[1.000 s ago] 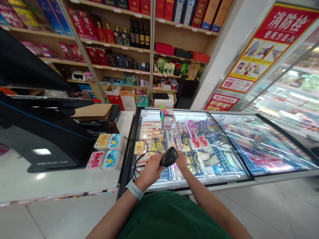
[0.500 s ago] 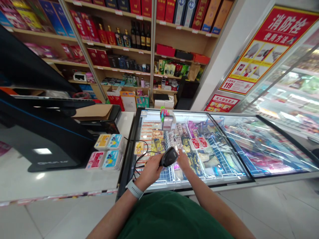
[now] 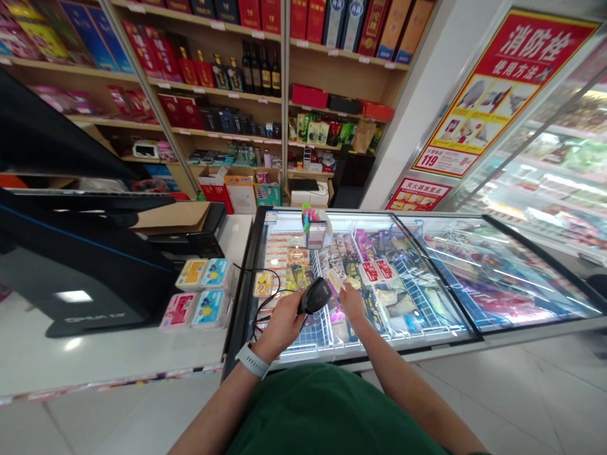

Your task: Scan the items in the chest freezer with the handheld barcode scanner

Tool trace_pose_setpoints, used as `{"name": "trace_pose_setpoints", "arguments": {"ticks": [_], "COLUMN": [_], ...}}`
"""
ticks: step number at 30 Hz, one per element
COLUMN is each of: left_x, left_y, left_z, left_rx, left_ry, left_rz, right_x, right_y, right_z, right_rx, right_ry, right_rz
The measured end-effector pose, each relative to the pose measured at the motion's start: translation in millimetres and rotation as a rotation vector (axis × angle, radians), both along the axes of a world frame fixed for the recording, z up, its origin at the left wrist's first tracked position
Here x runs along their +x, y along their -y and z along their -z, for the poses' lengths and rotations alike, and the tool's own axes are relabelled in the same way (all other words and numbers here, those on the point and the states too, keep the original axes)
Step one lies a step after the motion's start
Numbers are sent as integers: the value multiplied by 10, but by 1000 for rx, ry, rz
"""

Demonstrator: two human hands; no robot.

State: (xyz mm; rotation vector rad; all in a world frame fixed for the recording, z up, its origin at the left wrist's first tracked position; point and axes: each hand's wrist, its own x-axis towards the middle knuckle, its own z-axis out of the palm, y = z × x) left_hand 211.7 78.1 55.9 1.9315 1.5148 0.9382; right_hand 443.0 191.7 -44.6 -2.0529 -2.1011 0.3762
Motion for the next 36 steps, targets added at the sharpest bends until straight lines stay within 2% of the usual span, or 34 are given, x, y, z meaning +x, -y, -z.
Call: {"name": "trace_pose_setpoints", "arguments": {"ticks": [8,21,30,36], "left_x": [-9,-24,-13,-18], "left_y": [-5,10,3,3], "left_z": [12,-18,-73,-77], "left_rx": [3,11,11,11], "left_ry": [-1,4,4,-10], "left_rz": [3,-1,-6,-11], "right_x": [64,96,183,277], "right_y": [25,-65,-67,-123], "right_z": [17,165,-35,-106], "right_rx": [28,53,271,277], "right_ry": [-76,-167,-259,-342], "right_rz": [45,130,166,185]}}
